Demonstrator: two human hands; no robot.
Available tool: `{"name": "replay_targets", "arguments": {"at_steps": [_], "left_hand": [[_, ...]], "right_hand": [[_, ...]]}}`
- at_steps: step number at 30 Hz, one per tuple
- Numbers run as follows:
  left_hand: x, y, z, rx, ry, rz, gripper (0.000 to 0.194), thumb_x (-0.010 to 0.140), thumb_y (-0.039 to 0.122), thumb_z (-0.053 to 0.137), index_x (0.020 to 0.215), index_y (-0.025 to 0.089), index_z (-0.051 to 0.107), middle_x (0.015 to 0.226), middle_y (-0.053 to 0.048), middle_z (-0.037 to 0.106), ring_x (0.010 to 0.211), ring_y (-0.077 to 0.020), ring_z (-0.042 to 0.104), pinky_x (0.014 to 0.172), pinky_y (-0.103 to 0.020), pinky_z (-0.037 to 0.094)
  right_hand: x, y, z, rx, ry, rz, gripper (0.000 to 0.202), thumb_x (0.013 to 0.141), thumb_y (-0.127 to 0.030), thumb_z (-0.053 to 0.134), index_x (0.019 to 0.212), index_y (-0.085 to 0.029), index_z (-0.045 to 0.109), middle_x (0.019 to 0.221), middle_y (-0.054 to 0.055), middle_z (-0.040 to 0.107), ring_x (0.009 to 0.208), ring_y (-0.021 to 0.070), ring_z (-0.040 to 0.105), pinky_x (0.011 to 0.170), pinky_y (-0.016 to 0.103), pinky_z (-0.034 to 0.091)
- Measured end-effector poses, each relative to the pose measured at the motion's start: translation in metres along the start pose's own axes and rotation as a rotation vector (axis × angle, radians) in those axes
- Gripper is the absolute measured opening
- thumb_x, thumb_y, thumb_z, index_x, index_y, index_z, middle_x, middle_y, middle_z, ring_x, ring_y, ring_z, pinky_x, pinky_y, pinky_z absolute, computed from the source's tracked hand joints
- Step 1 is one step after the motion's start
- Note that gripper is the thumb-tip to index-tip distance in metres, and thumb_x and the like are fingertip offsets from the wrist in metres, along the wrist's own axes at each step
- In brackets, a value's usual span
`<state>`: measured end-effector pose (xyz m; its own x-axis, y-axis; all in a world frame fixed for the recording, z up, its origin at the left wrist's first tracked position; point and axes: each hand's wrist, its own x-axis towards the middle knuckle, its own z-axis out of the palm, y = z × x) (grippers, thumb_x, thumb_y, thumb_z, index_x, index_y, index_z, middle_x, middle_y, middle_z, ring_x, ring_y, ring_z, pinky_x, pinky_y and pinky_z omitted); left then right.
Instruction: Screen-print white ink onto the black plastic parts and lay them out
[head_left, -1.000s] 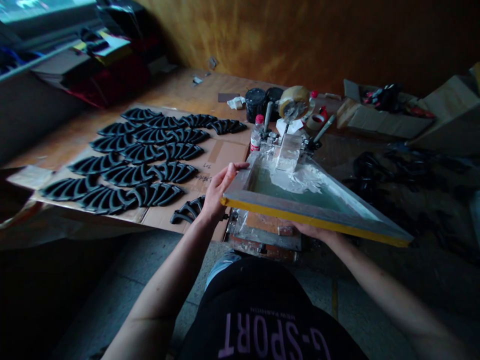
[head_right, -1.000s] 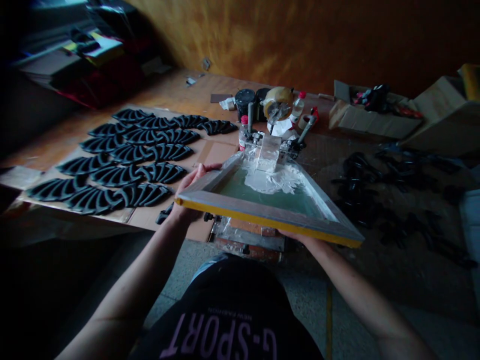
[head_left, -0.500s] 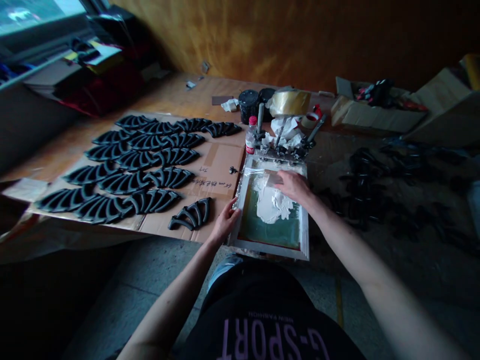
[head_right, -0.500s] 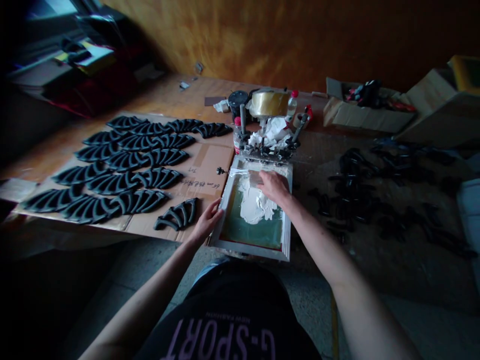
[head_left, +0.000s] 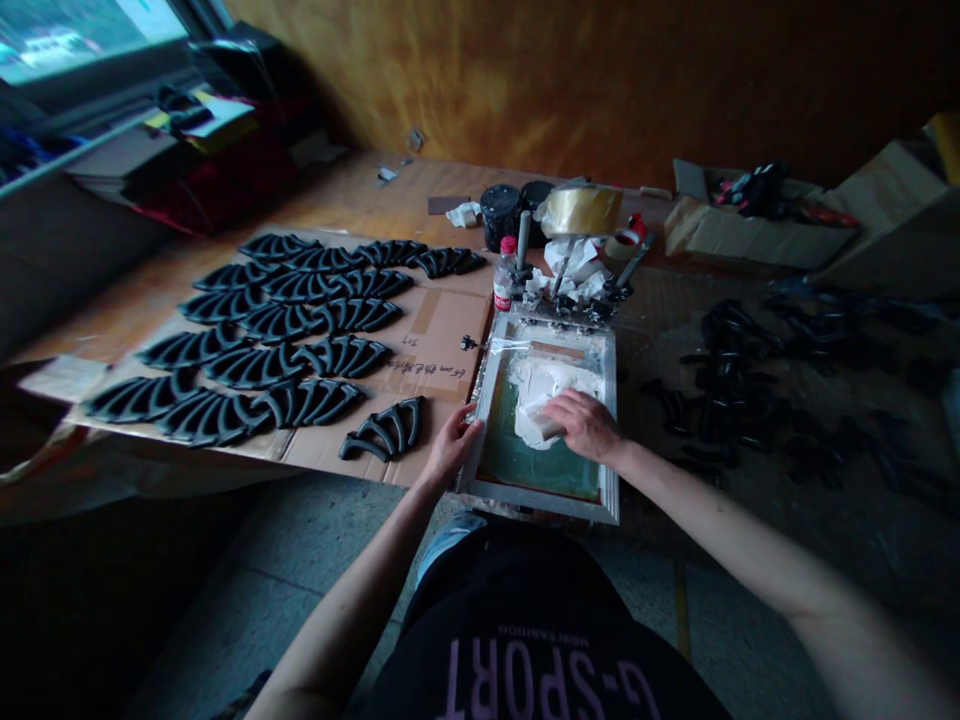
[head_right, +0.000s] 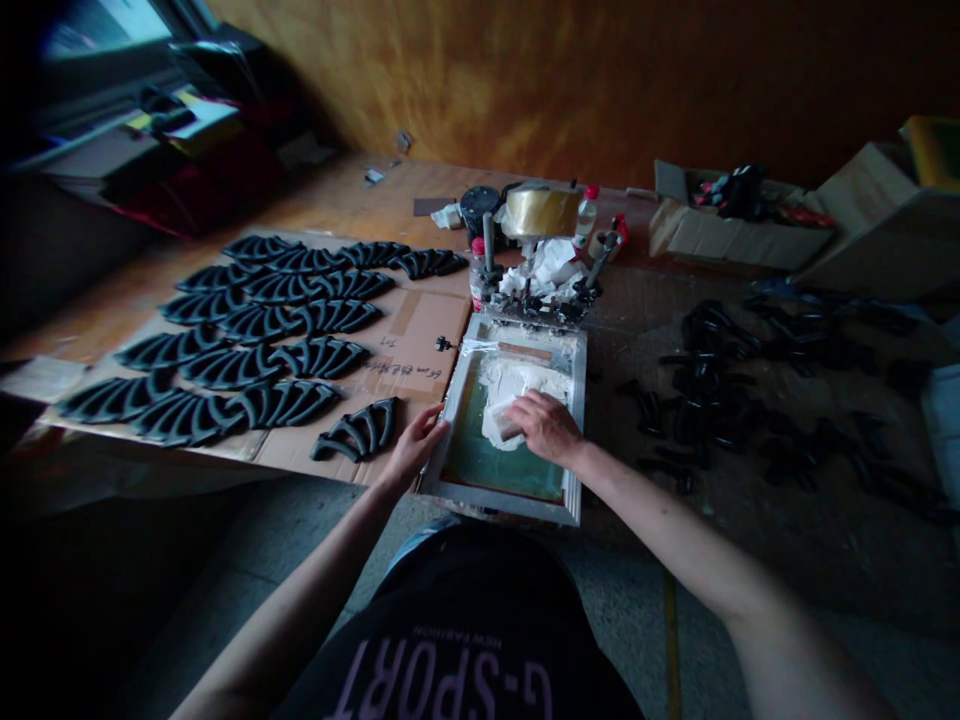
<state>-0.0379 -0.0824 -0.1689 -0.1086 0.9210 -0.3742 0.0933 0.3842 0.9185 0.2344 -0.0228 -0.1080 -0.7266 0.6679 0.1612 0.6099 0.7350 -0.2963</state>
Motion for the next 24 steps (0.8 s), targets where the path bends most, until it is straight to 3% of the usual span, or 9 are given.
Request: {"name": "replay_targets", "arguments": {"at_steps": [3, 5, 7, 9, 12, 16, 18, 20, 24], "left_hand": [[0.0, 0.002, 0.001, -0.037, -0.01, -0.004, 0.071, 0.075, 0.057, 0.065, 0.133, 0.018, 0.052, 0.08, -0.002, 0.066, 0.063, -0.0131, 0.058, 0.056, -0.022, 0.043], [-0.003, 0.008, 0.001, -0.055, -0.014, -0.027, 0.073, 0.074, 0.057, 0.066, 0.132, 0.016, 0.052, 0.078, -0.002, 0.065, 0.062, -0.0132, 0.057, 0.054, -0.023, 0.042], [-0.009, 0.02, -0.001, -0.064, -0.028, -0.048, 0.077, 0.071, 0.057, 0.068, 0.133, 0.015, 0.051, 0.076, -0.002, 0.064, 0.061, -0.0133, 0.056, 0.053, -0.023, 0.042], [-0.016, 0.038, -0.005, -0.062, -0.04, -0.036, 0.078, 0.071, 0.058, 0.069, 0.134, 0.015, 0.051, 0.072, 0.0, 0.062, 0.058, -0.0123, 0.054, 0.051, -0.022, 0.039], [-0.027, 0.074, -0.01, -0.07, -0.019, 0.035, 0.067, 0.08, 0.064, 0.055, 0.128, 0.018, 0.058, 0.064, 0.002, 0.058, 0.051, -0.0101, 0.048, 0.047, -0.021, 0.034], [-0.025, 0.129, -0.006, -0.168, 0.035, 0.206, 0.06, 0.088, 0.067, 0.035, 0.103, 0.02, 0.069, 0.07, -0.003, 0.063, 0.057, -0.0125, 0.055, 0.05, -0.024, 0.041], [-0.015, 0.155, 0.001, -0.248, 0.061, 0.358, 0.055, 0.09, 0.064, 0.036, 0.1, 0.02, 0.068, 0.079, -0.004, 0.066, 0.068, -0.0143, 0.061, 0.057, -0.025, 0.046], [-0.003, 0.178, 0.008, -0.281, 0.076, 0.471, 0.052, 0.091, 0.061, 0.036, 0.103, 0.02, 0.065, 0.083, -0.006, 0.067, 0.074, -0.0149, 0.063, 0.06, -0.025, 0.048], [0.011, 0.201, 0.016, -0.303, 0.07, 0.51, 0.054, 0.092, 0.061, 0.035, 0.105, 0.016, 0.061, 0.085, -0.008, 0.068, 0.076, -0.0142, 0.064, 0.059, -0.024, 0.049]], "right_hand": [[-0.014, -0.005, 0.009, 0.026, -0.027, -0.082, 0.036, 0.079, -0.001, 0.046, 0.1, -0.019, 0.069, 0.1, 0.007, 0.069, 0.095, 0.0219, 0.058, 0.084, 0.034, 0.045], [-0.009, -0.004, 0.004, 0.066, -0.05, -0.074, 0.03, 0.08, -0.005, 0.051, 0.099, -0.021, 0.069, 0.094, 0.005, 0.069, 0.091, 0.021, 0.06, 0.082, 0.033, 0.047], [0.012, 0.0, -0.008, 0.103, -0.005, 0.0, 0.028, 0.083, -0.012, 0.058, 0.106, -0.023, 0.068, 0.097, 0.003, 0.069, 0.092, 0.0205, 0.061, 0.082, 0.033, 0.048], [0.041, 0.009, -0.025, 0.126, 0.092, 0.106, 0.041, 0.082, -0.019, 0.065, 0.122, -0.026, 0.061, 0.11, 0.003, 0.068, 0.098, 0.0208, 0.061, 0.085, 0.033, 0.049], [0.07, 0.042, -0.057, 0.137, 0.208, 0.252, 0.056, 0.081, -0.025, 0.069, 0.134, -0.027, 0.053, 0.11, 0.004, 0.068, 0.093, 0.0204, 0.063, 0.084, 0.034, 0.05], [0.044, 0.109, -0.085, 0.169, 0.462, 0.541, 0.039, 0.091, -0.038, 0.053, 0.123, -0.017, 0.061, 0.08, 0.004, 0.067, 0.069, 0.0173, 0.061, 0.07, 0.032, 0.049], [0.018, 0.131, -0.078, 0.174, 0.498, 0.693, 0.036, 0.093, -0.04, 0.045, 0.109, -0.014, 0.065, 0.076, 0.005, 0.066, 0.067, 0.0182, 0.06, 0.067, 0.032, 0.048], [-0.001, 0.129, -0.053, 0.19, 0.403, 0.748, 0.034, 0.091, -0.042, 0.047, 0.093, -0.016, 0.067, 0.075, 0.006, 0.066, 0.069, 0.0194, 0.06, 0.067, 0.032, 0.048], [-0.012, 0.073, 0.016, 0.112, 0.123, 0.531, 0.029, 0.084, -0.046, 0.06, 0.078, -0.018, 0.065, 0.085, 0.008, 0.067, 0.083, 0.0215, 0.061, 0.079, 0.033, 0.046]]}}
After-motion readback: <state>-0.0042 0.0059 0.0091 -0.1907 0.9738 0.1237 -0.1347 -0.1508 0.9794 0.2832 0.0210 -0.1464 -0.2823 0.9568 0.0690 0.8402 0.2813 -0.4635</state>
